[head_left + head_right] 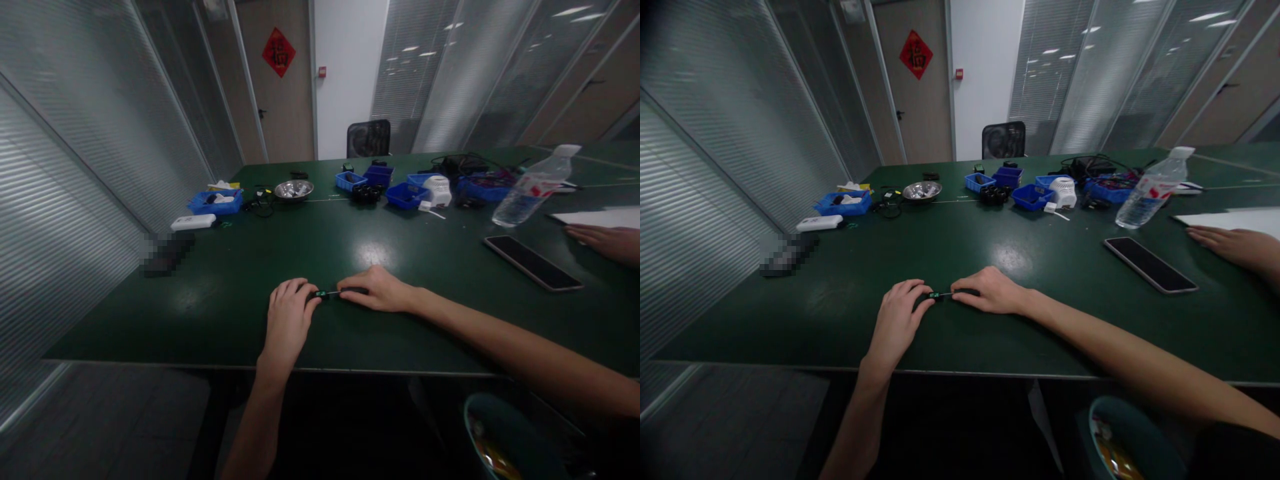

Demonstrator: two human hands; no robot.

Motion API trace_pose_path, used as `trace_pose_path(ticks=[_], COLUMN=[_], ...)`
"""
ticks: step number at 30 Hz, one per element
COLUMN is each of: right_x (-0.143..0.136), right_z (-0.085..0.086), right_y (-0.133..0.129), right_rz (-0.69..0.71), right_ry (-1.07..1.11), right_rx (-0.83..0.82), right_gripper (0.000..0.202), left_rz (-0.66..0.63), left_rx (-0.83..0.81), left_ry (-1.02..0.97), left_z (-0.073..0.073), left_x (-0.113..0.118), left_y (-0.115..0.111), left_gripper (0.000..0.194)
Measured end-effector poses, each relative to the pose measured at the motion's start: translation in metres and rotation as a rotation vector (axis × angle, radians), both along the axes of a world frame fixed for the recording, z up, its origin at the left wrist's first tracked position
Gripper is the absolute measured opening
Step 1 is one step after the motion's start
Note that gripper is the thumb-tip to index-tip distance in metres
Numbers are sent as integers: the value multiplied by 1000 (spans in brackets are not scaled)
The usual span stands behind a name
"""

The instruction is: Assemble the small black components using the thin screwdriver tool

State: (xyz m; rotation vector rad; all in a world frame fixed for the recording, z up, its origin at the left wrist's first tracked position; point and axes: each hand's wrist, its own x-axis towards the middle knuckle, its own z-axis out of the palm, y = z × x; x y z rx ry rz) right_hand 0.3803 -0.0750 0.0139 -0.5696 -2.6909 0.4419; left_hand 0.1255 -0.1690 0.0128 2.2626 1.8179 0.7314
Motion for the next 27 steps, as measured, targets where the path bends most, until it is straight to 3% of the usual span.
trace_pose_path(ticks=[14, 27], right_x=[0, 0], right_z=[-1, -3], right_y=[-3, -10], right_rz=[25, -6], right_ry=[2, -84], right_rx=[27, 310], right_gripper=[39, 42], left_rz=[6, 1], left_rx=[-41, -32], left_ry=[-15, 9], left_z=[3, 2], left_x=[-1, 0], left_y=[-1, -1], left_gripper=[22, 21])
